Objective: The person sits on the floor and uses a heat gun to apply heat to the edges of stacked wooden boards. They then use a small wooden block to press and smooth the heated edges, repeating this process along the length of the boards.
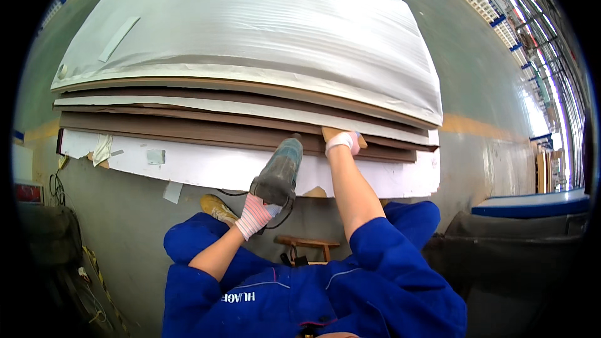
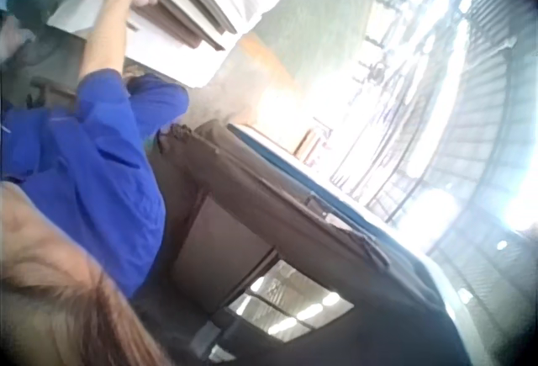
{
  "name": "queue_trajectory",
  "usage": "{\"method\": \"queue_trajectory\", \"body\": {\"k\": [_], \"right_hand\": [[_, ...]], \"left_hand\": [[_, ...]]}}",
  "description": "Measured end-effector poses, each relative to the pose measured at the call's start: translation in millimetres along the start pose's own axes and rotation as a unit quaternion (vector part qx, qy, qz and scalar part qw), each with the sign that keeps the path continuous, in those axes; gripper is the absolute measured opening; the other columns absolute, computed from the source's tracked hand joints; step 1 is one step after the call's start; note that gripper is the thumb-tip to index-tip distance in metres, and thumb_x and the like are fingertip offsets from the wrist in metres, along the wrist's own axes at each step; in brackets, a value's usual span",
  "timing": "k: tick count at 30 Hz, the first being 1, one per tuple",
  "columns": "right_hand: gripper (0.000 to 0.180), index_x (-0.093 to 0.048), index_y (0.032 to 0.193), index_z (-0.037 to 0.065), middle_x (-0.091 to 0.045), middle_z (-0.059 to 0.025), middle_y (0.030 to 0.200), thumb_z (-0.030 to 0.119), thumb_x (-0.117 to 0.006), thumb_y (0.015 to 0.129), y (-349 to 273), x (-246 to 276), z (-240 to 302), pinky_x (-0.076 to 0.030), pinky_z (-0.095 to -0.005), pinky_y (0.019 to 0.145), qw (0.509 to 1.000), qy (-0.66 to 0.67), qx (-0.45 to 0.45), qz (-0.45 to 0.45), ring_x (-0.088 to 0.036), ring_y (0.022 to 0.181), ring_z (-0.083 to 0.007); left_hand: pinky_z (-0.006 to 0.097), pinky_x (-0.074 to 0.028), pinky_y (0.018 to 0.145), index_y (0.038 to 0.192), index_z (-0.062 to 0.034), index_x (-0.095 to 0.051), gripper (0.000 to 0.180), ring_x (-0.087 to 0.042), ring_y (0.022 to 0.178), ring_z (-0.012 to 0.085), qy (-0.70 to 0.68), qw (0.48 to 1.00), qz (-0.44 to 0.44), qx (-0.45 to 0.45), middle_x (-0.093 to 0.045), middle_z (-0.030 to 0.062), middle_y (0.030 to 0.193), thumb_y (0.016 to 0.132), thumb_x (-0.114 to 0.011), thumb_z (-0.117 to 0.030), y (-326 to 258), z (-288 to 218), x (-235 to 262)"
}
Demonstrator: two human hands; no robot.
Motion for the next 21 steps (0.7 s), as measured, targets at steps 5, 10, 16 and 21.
{"method": "queue_trajectory", "body": {"k": [5, 10, 16, 21], "right_hand": [[0.045, -0.067, 0.095, -0.001, -0.068, -0.0193, 0.095, 0.042, -0.063, 0.081, -10, 17, 13, -0.054, -0.0435, 0.072, 0.979, -0.130, 0.113, -0.110, -0.066, 0.085, -0.0336], [0.043, -0.067, 0.097, 0.003, -0.068, -0.0199, 0.093, 0.042, -0.062, 0.080, -17, 17, -23, -0.053, -0.0442, 0.072, 0.967, -0.197, 0.101, -0.128, -0.067, 0.082, -0.0330], [0.046, -0.068, 0.094, 0.003, -0.068, -0.0184, 0.094, 0.047, -0.062, 0.081, -21, 5, -62, -0.052, -0.0419, 0.075, 0.985, -0.136, 0.035, -0.096, -0.066, 0.086, -0.0332], [0.047, -0.068, 0.094, 0.003, -0.069, -0.0174, 0.089, 0.047, -0.063, 0.082, -37, 12, -64, -0.055, -0.0394, 0.068, 0.978, -0.177, 0.010, -0.108, -0.067, 0.076, -0.0323]], "left_hand": [[0.037, -0.040, 0.102, 0.127, -0.0025, -0.047, 0.056, -0.052, 0.118, 0.0229, 0.202, 0.978, 0.044, -0.036, -0.054, 0.0117, 0.128, 0.077, -0.068, -0.017, 0, -20, 3], [0.035, -0.045, 0.095, 0.125, -0.0020, -0.047, 0.056, -0.056, 0.112, 0.0225, 0.229, 0.971, 0.016, -0.071, -0.058, 0.0123, 0.120, 0.074, -0.070, -0.012, -10, -42, 13], [0.037, -0.040, 0.101, 0.124, -0.0024, -0.047, 0.049, -0.052, 0.117, 0.0234, 0.017, 0.999, -0.014, -0.049, -0.057, 0.0128, 0.122, 0.078, -0.062, -0.011, -13, -30, 28], [0.035, -0.047, 0.091, 0.121, 0.0002, -0.048, 0.061, -0.059, 0.105, 0.0232, 0.254, 0.960, -0.042, -0.113, -0.059, 0.0123, 0.115, 0.064, -0.068, -0.007, -14, -49, 44]]}}
Point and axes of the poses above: each hand's wrist, its own y-axis towards the middle knuckle, its own x-axis out of the back of the hand, z = x × y, the point moved 10 cm from there along y, towards the middle knuckle
